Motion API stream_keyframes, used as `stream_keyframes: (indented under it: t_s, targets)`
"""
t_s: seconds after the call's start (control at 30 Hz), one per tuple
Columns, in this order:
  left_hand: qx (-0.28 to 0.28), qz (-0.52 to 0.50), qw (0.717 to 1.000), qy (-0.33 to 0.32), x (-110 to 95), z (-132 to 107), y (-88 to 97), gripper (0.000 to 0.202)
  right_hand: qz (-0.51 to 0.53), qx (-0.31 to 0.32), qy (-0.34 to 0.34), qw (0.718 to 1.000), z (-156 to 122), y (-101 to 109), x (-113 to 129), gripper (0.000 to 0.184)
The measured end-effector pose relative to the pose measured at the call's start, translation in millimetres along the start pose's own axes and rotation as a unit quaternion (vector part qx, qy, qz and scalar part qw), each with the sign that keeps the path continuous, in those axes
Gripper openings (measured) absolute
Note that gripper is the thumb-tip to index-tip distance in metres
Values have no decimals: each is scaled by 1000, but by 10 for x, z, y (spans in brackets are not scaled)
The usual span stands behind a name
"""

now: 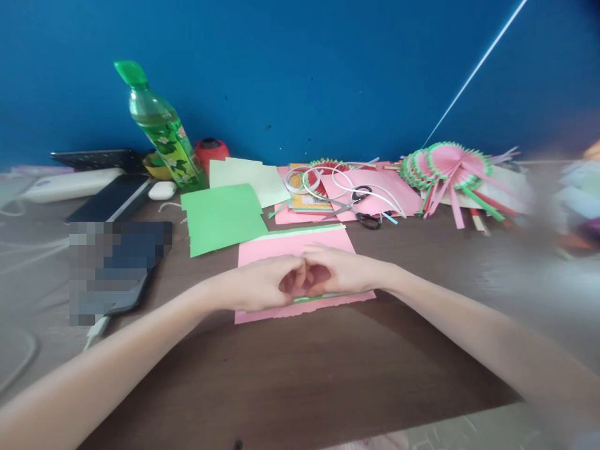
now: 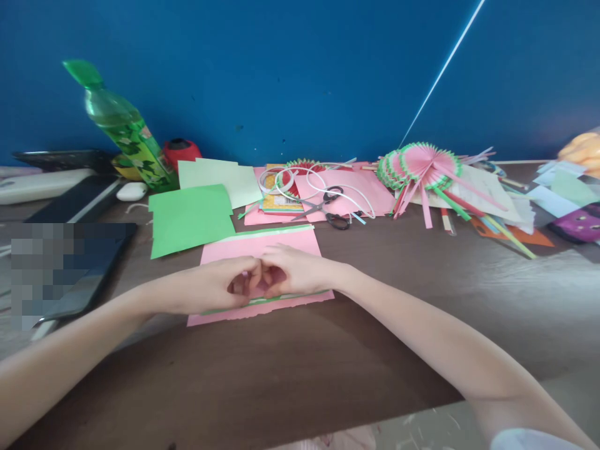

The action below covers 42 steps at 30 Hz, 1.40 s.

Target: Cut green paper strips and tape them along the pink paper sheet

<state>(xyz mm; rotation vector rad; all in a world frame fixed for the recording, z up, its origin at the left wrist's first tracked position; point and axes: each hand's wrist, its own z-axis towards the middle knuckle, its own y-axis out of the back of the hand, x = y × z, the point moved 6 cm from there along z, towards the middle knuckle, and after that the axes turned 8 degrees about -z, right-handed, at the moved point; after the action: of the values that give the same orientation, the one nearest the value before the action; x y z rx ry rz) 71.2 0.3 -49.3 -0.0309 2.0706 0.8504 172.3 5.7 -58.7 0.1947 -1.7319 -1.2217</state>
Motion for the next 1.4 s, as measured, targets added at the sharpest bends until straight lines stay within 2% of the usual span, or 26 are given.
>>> stream_keyframes:
  t_s: [0.47, 0.8, 1.1, 1.4]
  targets:
    - [-32, 28, 999, 5, -34, 0, -34, 10, -2, -4, 5, 1000, -5, 5, 7, 14]
    - [-31, 24, 999, 16, -29, -15, -44, 10, 1, -9, 3, 1000, -6, 3, 12, 13]
    - [-45, 26, 999, 15, 18, -4, -43, 8, -23, -54, 7, 998, 32, -37, 10, 18]
    - [-22, -8, 1000, 0, 17, -5, 3, 16, -7, -47, 4, 999, 29, -24, 26, 21]
